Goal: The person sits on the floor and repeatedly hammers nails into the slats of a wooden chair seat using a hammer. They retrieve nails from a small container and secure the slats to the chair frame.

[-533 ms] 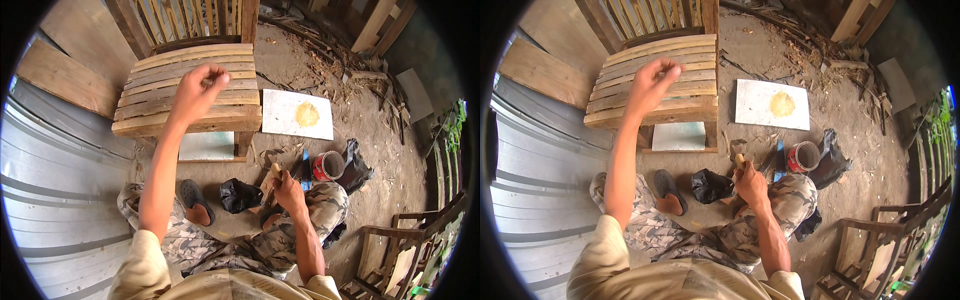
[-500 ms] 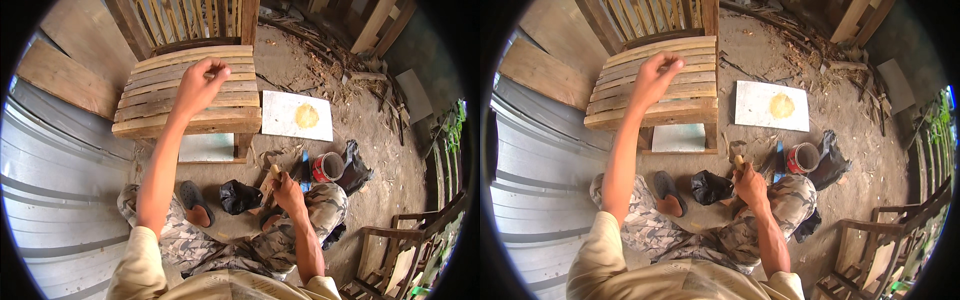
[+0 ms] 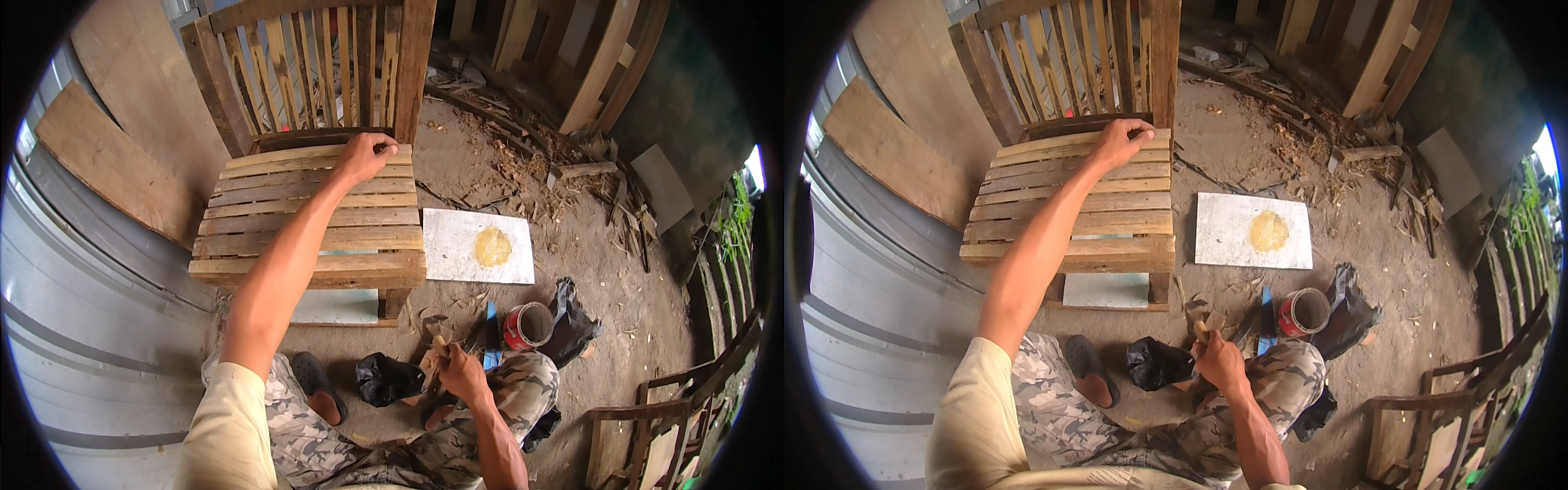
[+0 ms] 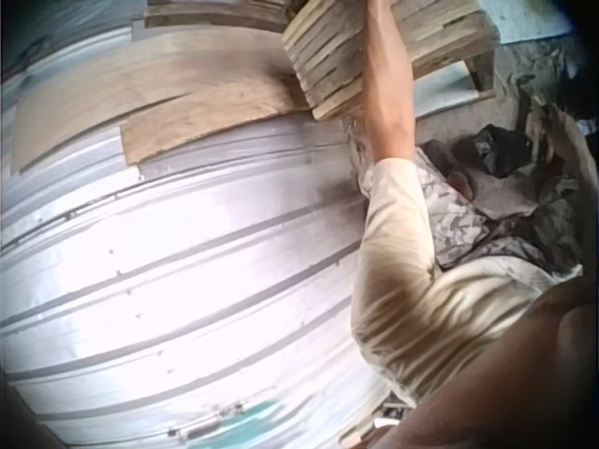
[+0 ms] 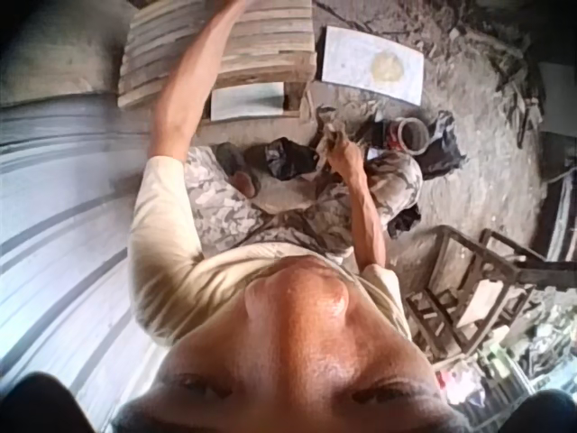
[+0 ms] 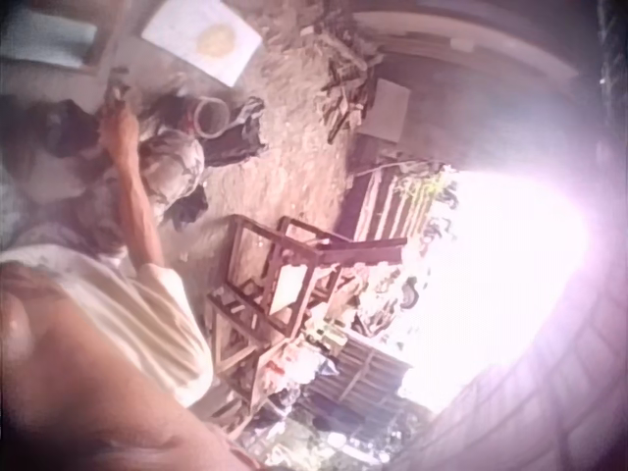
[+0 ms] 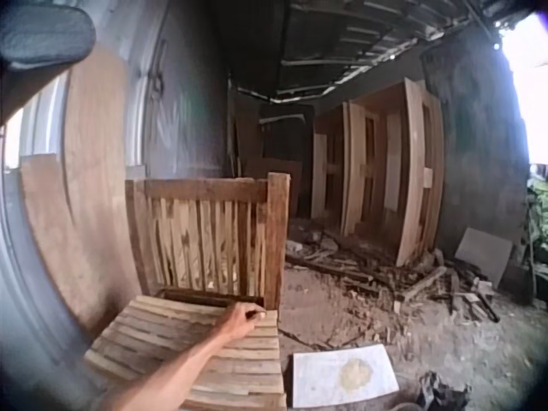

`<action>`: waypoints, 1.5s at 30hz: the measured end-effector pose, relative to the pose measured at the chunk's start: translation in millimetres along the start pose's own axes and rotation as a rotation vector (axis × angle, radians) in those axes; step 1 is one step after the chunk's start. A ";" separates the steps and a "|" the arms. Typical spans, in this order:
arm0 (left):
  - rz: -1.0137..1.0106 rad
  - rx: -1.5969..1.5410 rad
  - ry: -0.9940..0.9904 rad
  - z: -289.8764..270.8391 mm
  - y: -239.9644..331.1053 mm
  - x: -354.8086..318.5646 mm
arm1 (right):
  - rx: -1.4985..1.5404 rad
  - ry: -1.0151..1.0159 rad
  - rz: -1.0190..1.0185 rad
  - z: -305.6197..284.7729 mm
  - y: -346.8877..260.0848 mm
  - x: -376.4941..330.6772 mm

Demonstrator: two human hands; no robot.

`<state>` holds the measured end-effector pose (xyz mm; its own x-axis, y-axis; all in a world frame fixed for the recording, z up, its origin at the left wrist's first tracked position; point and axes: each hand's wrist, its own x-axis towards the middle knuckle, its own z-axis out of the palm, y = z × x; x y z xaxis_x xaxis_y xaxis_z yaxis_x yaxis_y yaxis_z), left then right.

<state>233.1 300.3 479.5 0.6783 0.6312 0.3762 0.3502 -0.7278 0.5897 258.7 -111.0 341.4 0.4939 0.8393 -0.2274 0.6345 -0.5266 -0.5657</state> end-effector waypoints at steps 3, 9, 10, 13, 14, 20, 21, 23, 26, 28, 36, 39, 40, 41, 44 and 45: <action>-0.038 0.022 -0.043 -4.2 2.1 1.0 | -0.003 -0.034 -0.002 3.2 4.9 0.7; -0.066 0.031 -0.070 -8.6 5.8 -1.6 | -0.032 -0.062 0.036 1.3 -0.4 -0.9; -0.067 0.027 -0.070 -9.5 6.3 -1.7 | -0.030 -0.061 0.034 1.8 0.0 -0.6; -0.056 0.019 -0.068 -11.5 5.8 -3.4 | 0.005 -0.048 0.043 1.2 0.0 -0.6; -0.049 0.018 -0.066 -12.3 5.3 -4.1 | 0.022 -0.042 0.047 0.4 -0.4 -0.8; -0.043 0.015 -0.056 -12.1 7.2 -2.3 | 0.133 0.156 0.058 -22.6 -2.0 2.6; -0.056 0.001 -0.060 -10.9 11.5 -1.0 | 0.151 0.198 0.045 -34.7 -6.0 3.1; -0.098 -0.019 -0.075 -10.6 12.2 -3.1 | 0.193 0.264 0.017 -63.3 -25.3 8.9; -0.023 -0.003 -0.049 -9.7 7.4 -3.5 | 0.145 0.424 -0.082 -102.7 -51.1 26.0; -0.034 -0.012 -0.043 -8.3 2.6 -3.5 | 0.036 0.529 -0.175 -130.5 -77.8 46.4; 0.126 0.015 0.008 -4.3 -15.1 -0.9 | 0.109 0.436 -0.252 -189.1 -202.9 141.1; 0.141 -0.030 0.035 -0.8 -10.8 1.5 | 0.036 0.407 -0.274 -181.8 -206.4 172.0; 0.133 -0.016 0.021 -1.3 -9.9 2.1 | -0.019 0.391 -0.266 -178.8 -206.9 178.3; 0.126 -0.005 0.006 -0.8 -7.8 3.8 | -0.075 0.376 -0.256 -177.9 -205.4 182.3; 0.114 -0.050 0.013 -4.2 -15.1 0.2 | -0.020 0.426 -0.270 -174.2 -216.2 175.2; 0.117 -0.088 0.020 -2.4 -15.0 -1.3 | -0.008 0.444 -0.271 -174.9 -217.1 172.5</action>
<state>225.3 311.1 471.9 0.6979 0.5490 0.4599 0.2107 -0.7712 0.6008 310.1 124.5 563.6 0.5150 0.8082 0.2857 0.7783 -0.3011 -0.5510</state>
